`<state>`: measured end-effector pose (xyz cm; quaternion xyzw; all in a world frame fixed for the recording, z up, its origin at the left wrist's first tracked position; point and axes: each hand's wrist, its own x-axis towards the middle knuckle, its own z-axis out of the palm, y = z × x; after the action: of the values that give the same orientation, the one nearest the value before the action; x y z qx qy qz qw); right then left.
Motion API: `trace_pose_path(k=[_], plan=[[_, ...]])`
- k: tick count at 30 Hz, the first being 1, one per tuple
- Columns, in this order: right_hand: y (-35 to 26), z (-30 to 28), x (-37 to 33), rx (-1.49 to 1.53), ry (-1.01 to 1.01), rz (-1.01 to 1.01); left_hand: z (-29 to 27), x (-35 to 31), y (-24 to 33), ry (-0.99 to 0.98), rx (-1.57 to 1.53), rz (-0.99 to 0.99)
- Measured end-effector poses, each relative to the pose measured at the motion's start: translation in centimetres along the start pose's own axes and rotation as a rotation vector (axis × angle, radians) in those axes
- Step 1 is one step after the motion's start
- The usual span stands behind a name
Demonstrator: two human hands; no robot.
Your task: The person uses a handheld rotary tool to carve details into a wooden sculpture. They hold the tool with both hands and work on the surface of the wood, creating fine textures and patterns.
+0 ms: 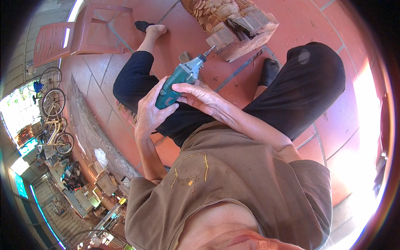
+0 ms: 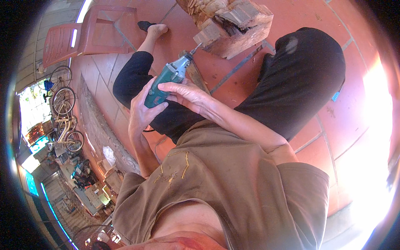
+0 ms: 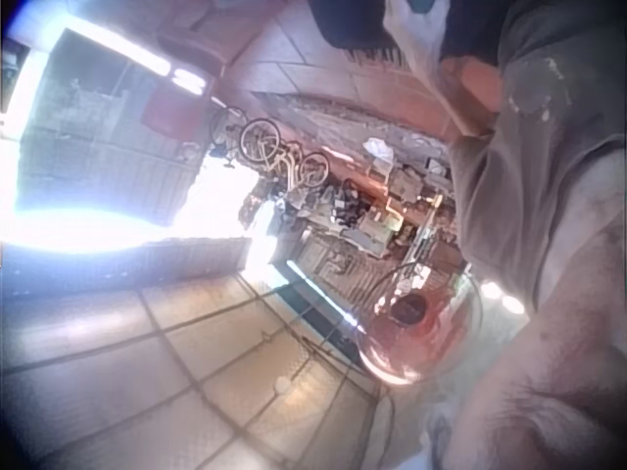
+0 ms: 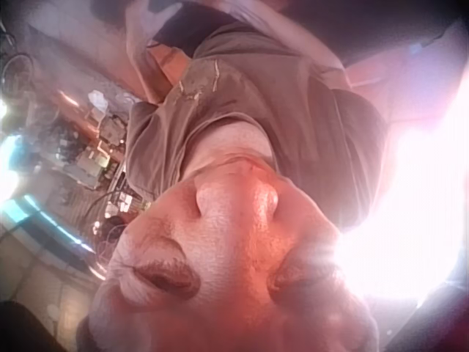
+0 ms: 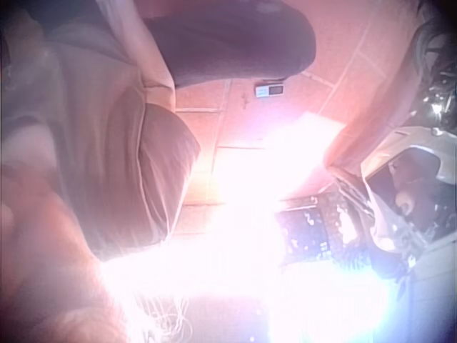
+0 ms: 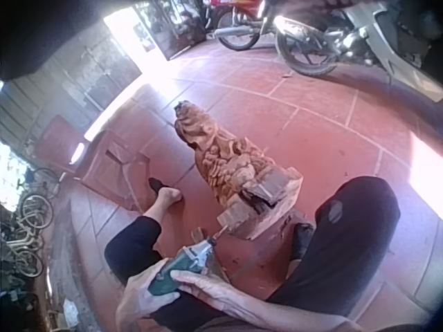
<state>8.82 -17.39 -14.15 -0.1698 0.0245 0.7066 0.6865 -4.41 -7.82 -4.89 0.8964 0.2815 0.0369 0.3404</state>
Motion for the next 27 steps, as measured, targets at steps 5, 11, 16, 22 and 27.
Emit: trace_pose_path(k=[5, 11, 16, 22, 27], plan=[[-0.06, 0.03, 0.15, 0.018, -0.006, -0.003, 0.00, 0.06, 0.04, 0.004, 0.005, -0.004], [-0.07, 0.08, 0.28, 0.019, -0.008, 0.005, 0.03, 0.04, -0.04, 0.012, 0.019, -0.013], [0.03, -0.29, 0.43, -0.011, -0.036, 0.013, 0.08, 0.06, -0.07, 0.012, -0.002, -0.021], [-0.07, -0.07, 0.38, 0.003, -0.033, 0.002, 0.21, 0.03, -0.18, 0.018, -0.007, -0.022], [0.02, -0.40, 0.53, -0.022, -0.046, 0.014, 0.21, 0.03, 0.08, 0.016, -0.004, -0.040]])
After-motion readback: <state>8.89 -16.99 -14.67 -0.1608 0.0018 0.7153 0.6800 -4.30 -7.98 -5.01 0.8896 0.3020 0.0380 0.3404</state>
